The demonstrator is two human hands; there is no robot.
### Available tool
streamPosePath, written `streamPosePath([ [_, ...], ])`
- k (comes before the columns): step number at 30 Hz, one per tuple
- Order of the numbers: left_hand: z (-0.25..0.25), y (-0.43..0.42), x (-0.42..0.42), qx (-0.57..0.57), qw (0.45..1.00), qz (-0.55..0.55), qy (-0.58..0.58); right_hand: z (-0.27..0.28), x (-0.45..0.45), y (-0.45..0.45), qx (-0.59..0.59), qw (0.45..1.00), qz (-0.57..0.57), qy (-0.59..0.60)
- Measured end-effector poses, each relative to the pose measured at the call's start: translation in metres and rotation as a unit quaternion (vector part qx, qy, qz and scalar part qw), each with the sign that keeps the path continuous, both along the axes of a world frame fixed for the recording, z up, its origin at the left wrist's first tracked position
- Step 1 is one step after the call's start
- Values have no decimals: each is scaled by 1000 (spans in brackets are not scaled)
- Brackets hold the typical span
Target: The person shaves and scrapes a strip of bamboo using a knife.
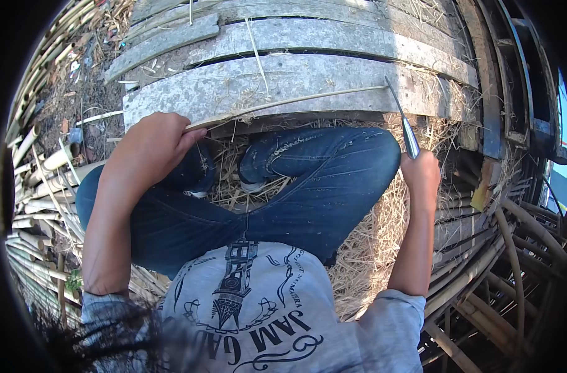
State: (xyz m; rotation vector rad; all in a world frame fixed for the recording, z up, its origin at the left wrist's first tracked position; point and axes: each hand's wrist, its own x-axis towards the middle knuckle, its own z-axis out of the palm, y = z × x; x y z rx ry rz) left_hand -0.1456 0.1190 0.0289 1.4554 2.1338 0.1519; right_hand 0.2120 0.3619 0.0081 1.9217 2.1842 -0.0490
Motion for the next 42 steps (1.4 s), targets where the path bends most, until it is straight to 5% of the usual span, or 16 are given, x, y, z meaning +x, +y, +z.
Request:
streamPosePath([
  [9, -5, 16, 11, 7, 1000, -4, 0, -5, -101, -76, -117, 977, 126, 130],
  [17, 16, 2, 0, -14, 1000, 1, -1, -20, -12, 29, -38, 999, -5, 39],
  [19, 11, 1, 1, 18, 1000, -4, 20, -7, -27, 16, -32, 999, 21, 9],
  [27, 33, -15, -10, 19, 996, 51, 72, 10, -129, -83, -166, 952, 163, 201],
  [33, 34, -13, -5, -13, 994, 76, 82, -1, -138, -74, -196, 947, 176, 186],
  [42, 23, -13, 7, 43, 996, 67, 38, -23, -124, -50, -105, 959, 200, 170],
])
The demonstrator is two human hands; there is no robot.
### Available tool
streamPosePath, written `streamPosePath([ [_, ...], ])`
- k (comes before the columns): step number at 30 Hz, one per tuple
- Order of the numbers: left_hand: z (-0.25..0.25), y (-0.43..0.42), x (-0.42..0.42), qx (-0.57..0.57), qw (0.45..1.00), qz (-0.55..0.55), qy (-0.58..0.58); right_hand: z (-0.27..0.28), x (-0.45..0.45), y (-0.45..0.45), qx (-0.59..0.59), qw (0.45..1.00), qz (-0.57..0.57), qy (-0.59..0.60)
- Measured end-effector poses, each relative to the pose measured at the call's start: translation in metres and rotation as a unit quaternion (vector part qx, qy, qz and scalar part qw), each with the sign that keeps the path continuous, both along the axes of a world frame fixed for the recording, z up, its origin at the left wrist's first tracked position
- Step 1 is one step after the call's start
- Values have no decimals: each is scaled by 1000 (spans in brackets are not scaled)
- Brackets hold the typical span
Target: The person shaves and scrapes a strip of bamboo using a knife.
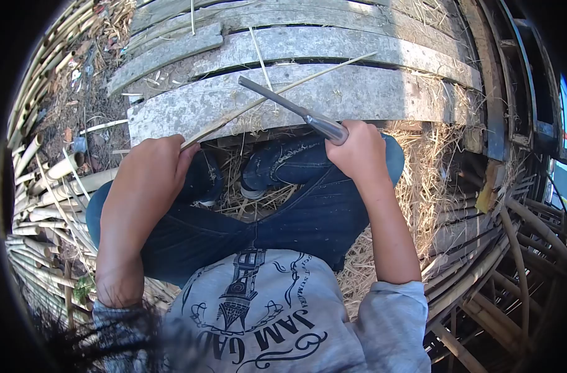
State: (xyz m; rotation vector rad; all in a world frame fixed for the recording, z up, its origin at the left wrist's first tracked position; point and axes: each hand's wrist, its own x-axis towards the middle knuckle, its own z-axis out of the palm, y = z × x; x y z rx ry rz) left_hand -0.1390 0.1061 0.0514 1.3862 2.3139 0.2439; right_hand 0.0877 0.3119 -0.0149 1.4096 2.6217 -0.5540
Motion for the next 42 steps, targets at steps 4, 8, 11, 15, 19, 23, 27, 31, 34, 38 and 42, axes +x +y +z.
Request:
streamPosePath([
  [4, 0, 0, -1, -3, 1000, -2, -12, -3, 0, 6, 50, 999, 2, -2],
  [8, 3, -3, 1, 6, 1000, -5, -13, 0, -1, 14, 80, 996, 17, -22],
  [11, 4, -10, -5, 12, 1000, -3, -24, 7, 17, 37, 108, 985, -88, -101],
  [15, 8, -13, -8, 3, 1000, 4, -25, 8, 67, 71, 99, 966, -172, -167],
  [19, 11, -3, -6, 13, 1000, 19, -7, 14, 32, 22, 53, 984, -119, -124],
  [23, 8, -1, -22, -24, 998, 57, 16, 19, -16, -30, -19, 995, -25, -92],
  [27, 8, -2, -18, -21, 999, 30, -3, 32, -22, -41, -60, 993, -22, -102],
  [31, 13, 3, -17, -38, 998, 50, -9, 47, 12, -28, -57, 985, -95, -135],
  [34, 14, 2, -16, -39, 998, 51, -7, 48, 51, -8, -20, 969, -181, -169],
  [38, 13, 3, -11, -36, 998, 42, -14, 45, 38, -14, 11, 985, -169, -45],
  [42, 10, 3, -11, -24, 999, 26, 3, 38, -23, -31, -22, 999, -23, -28],
])
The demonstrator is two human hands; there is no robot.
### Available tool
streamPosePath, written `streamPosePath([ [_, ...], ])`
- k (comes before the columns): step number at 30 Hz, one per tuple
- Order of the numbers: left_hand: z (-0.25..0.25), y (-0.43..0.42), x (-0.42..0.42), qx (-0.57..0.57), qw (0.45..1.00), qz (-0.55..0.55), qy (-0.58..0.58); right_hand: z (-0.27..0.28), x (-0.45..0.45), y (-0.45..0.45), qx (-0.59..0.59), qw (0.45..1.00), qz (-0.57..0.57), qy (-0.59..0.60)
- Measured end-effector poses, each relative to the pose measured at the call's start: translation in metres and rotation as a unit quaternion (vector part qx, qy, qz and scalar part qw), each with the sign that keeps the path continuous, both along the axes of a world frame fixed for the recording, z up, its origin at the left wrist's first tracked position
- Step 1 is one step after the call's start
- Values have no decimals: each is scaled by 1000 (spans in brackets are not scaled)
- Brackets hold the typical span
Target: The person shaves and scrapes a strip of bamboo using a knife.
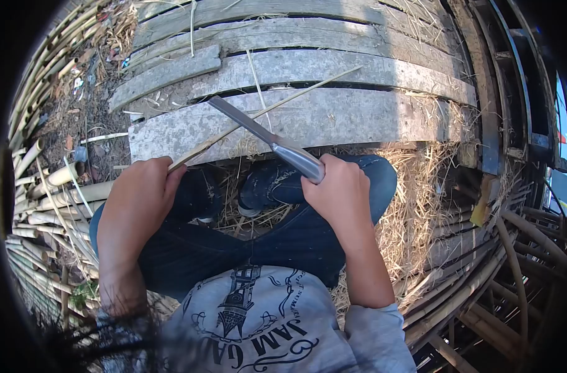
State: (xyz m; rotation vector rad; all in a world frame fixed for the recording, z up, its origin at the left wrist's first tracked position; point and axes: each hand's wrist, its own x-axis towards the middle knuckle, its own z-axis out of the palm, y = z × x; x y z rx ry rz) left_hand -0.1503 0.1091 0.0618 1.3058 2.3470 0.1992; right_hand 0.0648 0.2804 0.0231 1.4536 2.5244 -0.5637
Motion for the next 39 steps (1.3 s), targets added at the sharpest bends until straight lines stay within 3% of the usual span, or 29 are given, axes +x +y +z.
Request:
streamPosePath([
  [3, -8, -3, -1, -12, 1000, 12, -5, -26, -18, 18, 5, 1000, 6, -1],
  [11, -2, -4, -1, 0, 1000, 9, -26, -46, 14, 117, 86, 982, -150, -79],
  [16, -5, -7, -5, -14, 999, 6, -30, -33, 0, 76, 70, 994, -46, -72],
  [19, -7, -7, -7, -29, 999, 7, -41, -46, 7, 90, 81, 993, -47, -74],
  [22, -7, -5, -5, -19, 999, 6, -50, -47, 18, 126, 109, 982, -120, -97],
  [29, -5, -4, -7, -27, 998, 1, -49, -33, 0, 80, 95, 993, -6, -72],
  [31, -8, -7, -7, -24, 998, -3, -52, -40, -1, 77, 86, 995, -10, -57],
  [34, -10, -7, -6, -10, 999, -9, -51, -48, 8, 118, 106, 982, -124, -91],
  [39, -5, -6, -6, -17, 998, 4, -58, -34, 6, 104, 129, 983, -69, -111],
])
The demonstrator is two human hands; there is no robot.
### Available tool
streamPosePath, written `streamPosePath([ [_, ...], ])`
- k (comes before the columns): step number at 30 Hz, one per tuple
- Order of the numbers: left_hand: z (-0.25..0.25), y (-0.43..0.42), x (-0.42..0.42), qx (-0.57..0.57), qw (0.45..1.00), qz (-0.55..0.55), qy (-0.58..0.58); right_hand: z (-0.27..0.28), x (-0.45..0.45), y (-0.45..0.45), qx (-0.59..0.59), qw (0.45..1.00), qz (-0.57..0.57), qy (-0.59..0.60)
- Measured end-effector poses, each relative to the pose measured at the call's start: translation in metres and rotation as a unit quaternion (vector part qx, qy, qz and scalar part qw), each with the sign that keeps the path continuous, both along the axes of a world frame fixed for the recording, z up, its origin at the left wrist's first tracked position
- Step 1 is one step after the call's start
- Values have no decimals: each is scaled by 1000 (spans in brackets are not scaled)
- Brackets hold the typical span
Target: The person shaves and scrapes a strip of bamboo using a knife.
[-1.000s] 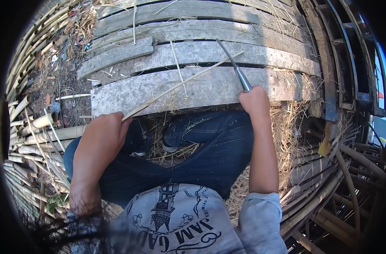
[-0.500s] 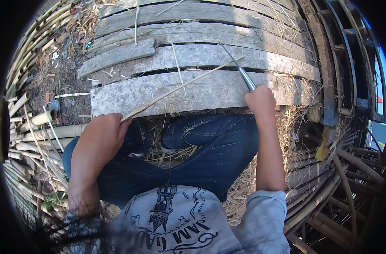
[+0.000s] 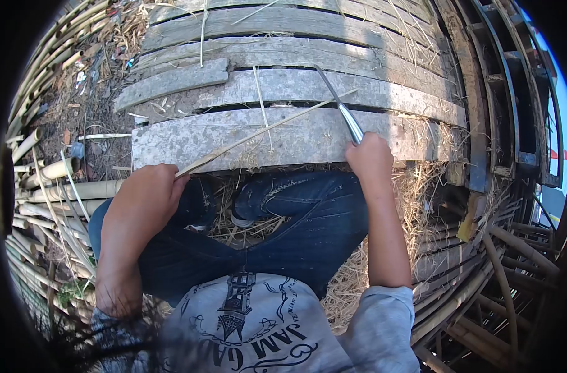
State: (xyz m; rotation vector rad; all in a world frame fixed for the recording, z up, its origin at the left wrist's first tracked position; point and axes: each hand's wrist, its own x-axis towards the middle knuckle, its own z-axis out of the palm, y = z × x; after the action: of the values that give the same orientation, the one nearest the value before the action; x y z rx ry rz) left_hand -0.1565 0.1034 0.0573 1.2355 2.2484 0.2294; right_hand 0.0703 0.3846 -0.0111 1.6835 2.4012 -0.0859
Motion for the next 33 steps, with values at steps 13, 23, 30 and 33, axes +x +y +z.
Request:
streamPosePath([
  [13, -2, 2, -8, -4, 1000, 18, -1, -11, 20, 16, 18, 999, 48, -20],
  [23, -4, 5, -5, -16, 1000, 22, -6, -22, 47, 50, 37, 998, -33, -24],
  [30, -6, 5, -7, -26, 999, 23, -2, -8, 41, 38, 10, 999, 26, -20],
  [33, -3, 8, -6, -41, 999, 28, 1, -17, 46, 46, 24, 1000, 6, 9],
])
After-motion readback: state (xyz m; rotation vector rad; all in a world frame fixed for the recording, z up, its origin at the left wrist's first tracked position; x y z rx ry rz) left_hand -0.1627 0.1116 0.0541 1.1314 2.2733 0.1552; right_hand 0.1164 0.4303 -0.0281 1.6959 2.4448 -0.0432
